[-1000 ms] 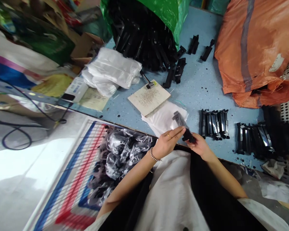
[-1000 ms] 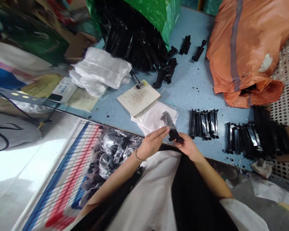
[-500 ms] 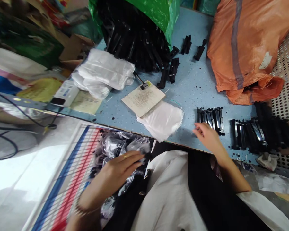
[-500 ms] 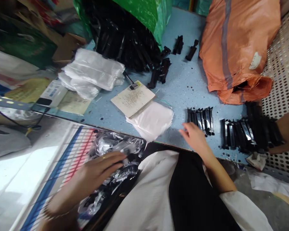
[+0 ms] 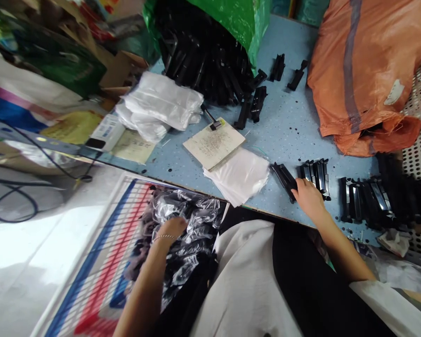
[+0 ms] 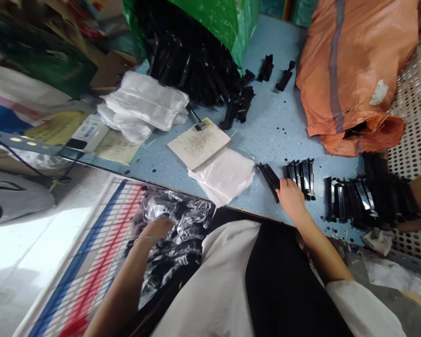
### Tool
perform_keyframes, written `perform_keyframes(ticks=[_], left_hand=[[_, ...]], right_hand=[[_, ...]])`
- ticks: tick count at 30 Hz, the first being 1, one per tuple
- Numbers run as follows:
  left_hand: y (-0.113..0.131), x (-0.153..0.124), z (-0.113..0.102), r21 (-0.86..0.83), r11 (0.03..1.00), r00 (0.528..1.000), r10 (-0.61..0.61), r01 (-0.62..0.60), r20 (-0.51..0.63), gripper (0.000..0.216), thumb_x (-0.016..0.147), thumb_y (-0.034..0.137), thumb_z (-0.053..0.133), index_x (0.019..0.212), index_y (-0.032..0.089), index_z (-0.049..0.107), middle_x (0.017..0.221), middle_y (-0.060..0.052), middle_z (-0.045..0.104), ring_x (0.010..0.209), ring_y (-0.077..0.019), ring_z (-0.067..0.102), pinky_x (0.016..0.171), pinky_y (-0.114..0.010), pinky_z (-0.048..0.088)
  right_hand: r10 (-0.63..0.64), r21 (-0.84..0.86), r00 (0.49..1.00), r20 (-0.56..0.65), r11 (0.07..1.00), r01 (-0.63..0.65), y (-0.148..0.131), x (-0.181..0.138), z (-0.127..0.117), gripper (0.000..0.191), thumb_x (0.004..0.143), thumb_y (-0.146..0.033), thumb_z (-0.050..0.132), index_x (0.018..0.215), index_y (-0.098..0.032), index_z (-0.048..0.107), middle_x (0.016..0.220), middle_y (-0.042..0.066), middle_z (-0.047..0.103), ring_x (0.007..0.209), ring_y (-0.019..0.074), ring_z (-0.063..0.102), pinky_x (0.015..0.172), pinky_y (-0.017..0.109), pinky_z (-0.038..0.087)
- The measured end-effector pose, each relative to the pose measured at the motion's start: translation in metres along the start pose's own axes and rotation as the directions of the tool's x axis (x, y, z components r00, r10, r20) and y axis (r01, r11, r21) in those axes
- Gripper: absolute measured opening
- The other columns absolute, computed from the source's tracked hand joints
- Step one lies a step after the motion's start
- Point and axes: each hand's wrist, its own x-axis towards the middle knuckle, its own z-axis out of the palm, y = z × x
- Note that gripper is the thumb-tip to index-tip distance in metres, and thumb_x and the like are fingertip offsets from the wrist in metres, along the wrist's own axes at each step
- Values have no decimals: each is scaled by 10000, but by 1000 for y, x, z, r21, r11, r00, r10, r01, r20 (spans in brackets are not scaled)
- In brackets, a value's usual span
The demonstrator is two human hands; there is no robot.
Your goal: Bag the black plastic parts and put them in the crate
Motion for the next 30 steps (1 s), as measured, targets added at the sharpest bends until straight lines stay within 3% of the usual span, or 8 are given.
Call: perform_keyframes(ticks=[3, 6, 9, 14, 16, 19, 24, 30], left_hand=[[71, 32, 23, -102, 984, 983, 130, -144, -133, 308, 907, 456, 511, 831, 210, 679, 655, -2, 656, 689, -185, 646, 693, -276, 500], [154, 59, 56, -68, 858, 828, 468, -510, -309, 223, 926, 354, 563, 872, 181, 693, 891, -95, 700, 899, -219, 656, 838, -330, 519], [197, 79, 76, -2, 833, 790, 524, -553, -320, 134, 865, 210, 643, 738, 168, 646, 923, -130, 672, 891, -234, 633, 808, -361, 516], [182, 99, 64, -366, 843, 917, 333, -394, -220, 164, 803, 216, 700, 699, 189, 576, 686, 4, 620, 661, -147, 587, 655, -273, 479], [175, 103, 58, -512, 813, 960, 250, -278, -123, 98, 816, 216, 668, 763, 189, 590, 626, 26, 612, 581, -133, 578, 582, -256, 465], [170, 104, 55, -521, 805, 959, 250, -284, -135, 72, 818, 126, 593, 858, 176, 626, 680, 4, 669, 611, -144, 633, 607, -268, 515], [164, 92, 53, -170, 756, 753, 548, -632, -364, 371, 898, 72, 440, 1182, 156, 663, 1243, -118, 686, 1175, -209, 644, 1053, -398, 519], [175, 27, 56, -10, 379, 363, 877, -925, -315, 573, 967, 45, 355, 1514, 213, 385, 1397, -126, 593, 1299, -187, 580, 1068, -354, 534]], right_hand=[[33, 70, 998, -55, 997, -29, 1, 3, 3, 269, 937, -235, 492, 1153, -134, 617, 1030, 177, 669, 955, 319, 644, 791, 417, 514], [100, 321, 987, -127, 945, -54, 7, 2, 4, 296, 925, -296, 509, 1161, -169, 634, 1071, 159, 686, 977, 316, 652, 831, 448, 525], [165, 644, 984, -62, 760, -87, 15, -5, 4, 303, 884, -372, 576, 1127, -210, 657, 1070, 112, 709, 962, 288, 663, 855, 454, 529], [143, 944, 933, 329, -53, -325, 12, -18, 11, 247, 767, -413, 718, 921, -223, 680, 804, 27, 698, 701, 193, 645, 619, 324, 540], [0, 812, 878, 479, -379, -443, 0, -21, 16, 192, 769, -361, 722, 880, -217, 663, 808, 35, 702, 699, 182, 651, 540, 277, 532], [-295, 485, 763, 575, -628, -609, -25, -22, 23, 132, 849, -269, 640, 952, -188, 648, 968, 79, 716, 778, 150, 663, 487, 196, 533], [-592, 112, 596, 542, -652, -750, -53, -19, 39, 239, 930, -238, 543, 1111, -94, 605, 840, 42, 661, 653, 57, 585, 499, 73, 521], [-338, 610, 846, 413, -587, -532, -64, -8, 53, 158, 869, -308, 606, 927, -165, 639, 789, 6, 617, 644, 83, 547, 517, 134, 520]])
